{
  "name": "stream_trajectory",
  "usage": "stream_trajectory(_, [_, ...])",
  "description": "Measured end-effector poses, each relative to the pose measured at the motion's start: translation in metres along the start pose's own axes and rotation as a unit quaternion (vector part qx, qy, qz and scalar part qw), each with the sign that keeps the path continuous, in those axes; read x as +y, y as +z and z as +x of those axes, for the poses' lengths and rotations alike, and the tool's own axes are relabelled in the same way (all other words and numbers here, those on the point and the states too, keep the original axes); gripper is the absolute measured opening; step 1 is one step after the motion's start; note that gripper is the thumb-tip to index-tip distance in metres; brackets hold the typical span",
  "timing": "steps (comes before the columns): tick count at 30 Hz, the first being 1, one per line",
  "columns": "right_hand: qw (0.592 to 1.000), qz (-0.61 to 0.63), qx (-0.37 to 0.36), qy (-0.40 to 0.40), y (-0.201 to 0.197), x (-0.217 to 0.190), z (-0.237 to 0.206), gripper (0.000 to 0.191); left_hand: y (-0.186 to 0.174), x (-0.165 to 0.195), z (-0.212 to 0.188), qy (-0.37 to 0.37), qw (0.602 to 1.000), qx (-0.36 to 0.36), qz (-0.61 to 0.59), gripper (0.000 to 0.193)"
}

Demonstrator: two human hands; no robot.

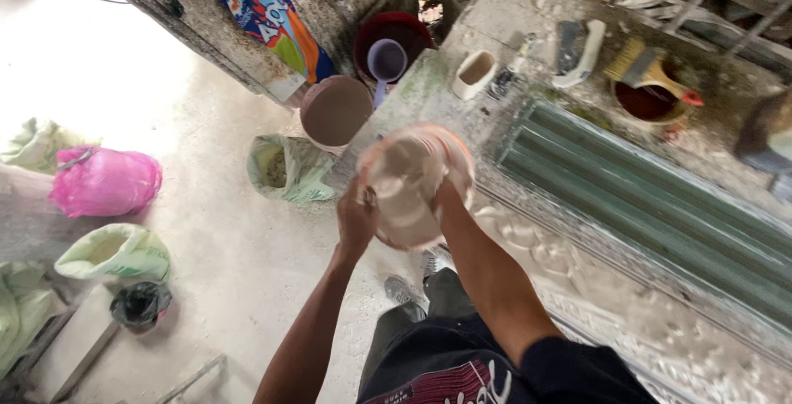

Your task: The person scoops plaster mixture from a plastic bowl and spreads it by hand and with a trowel into a long rectangular mold set on the workshop floor, then levels the filled surface by drawing a curved blade along the mold edges.

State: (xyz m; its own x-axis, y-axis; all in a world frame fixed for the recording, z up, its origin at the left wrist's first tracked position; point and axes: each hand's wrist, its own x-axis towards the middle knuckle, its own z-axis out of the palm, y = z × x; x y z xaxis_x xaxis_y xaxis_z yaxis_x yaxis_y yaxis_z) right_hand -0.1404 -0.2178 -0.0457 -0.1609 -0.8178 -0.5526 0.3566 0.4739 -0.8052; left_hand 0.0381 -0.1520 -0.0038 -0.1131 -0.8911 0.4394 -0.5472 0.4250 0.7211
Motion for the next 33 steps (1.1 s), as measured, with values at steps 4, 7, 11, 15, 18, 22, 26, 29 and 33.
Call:
stream_trajectory(4, [0.979,-0.176,0.068,-0.074,0.052,-0.008,0.028,0.025,0.003,-0.010,0.011,-0.070,0.992,-0.100,-0.012,0.044])
stream_trajectory(7, [0.967,-0.226,-0.022,-0.118,0.084,0.014,0.015,0.025,-0.004,-0.020,0.029,-0.167,0.973,-0.153,-0.051,0.037])
stream_trajectory(11, [0.916,-0.240,-0.312,-0.082,0.060,0.034,0.007,0.025,-0.014,-0.021,0.040,-0.129,0.980,-0.148,-0.027,0.047])
stream_trajectory(15, [0.926,-0.191,-0.321,-0.049,-0.010,0.022,0.045,0.025,-0.016,-0.011,0.026,-0.065,0.984,-0.166,-0.018,0.051])
stream_trajectory(18, [0.962,-0.129,-0.236,-0.054,-0.032,0.028,0.055,0.025,-0.013,-0.011,0.018,-0.090,0.977,-0.193,0.013,0.049])
stream_trajectory(22, [0.977,-0.013,-0.203,-0.061,-0.001,0.077,0.013,0.024,-0.002,-0.017,0.013,0.055,0.987,-0.144,-0.033,0.063])
stream_trajectory(26, [0.986,0.006,-0.137,-0.093,0.053,0.114,-0.034,0.024,0.022,-0.007,0.002,-0.044,0.989,-0.141,0.002,0.053])
stream_trajectory(29, [0.987,-0.018,-0.099,-0.127,0.066,0.103,-0.040,0.024,0.036,0.001,-0.001,-0.073,0.990,-0.117,0.016,0.048])
stream_trajectory(33, [0.982,-0.067,-0.069,-0.162,0.055,0.073,-0.044,0.024,0.038,-0.004,0.024,-0.101,0.993,-0.024,0.052,0.050])
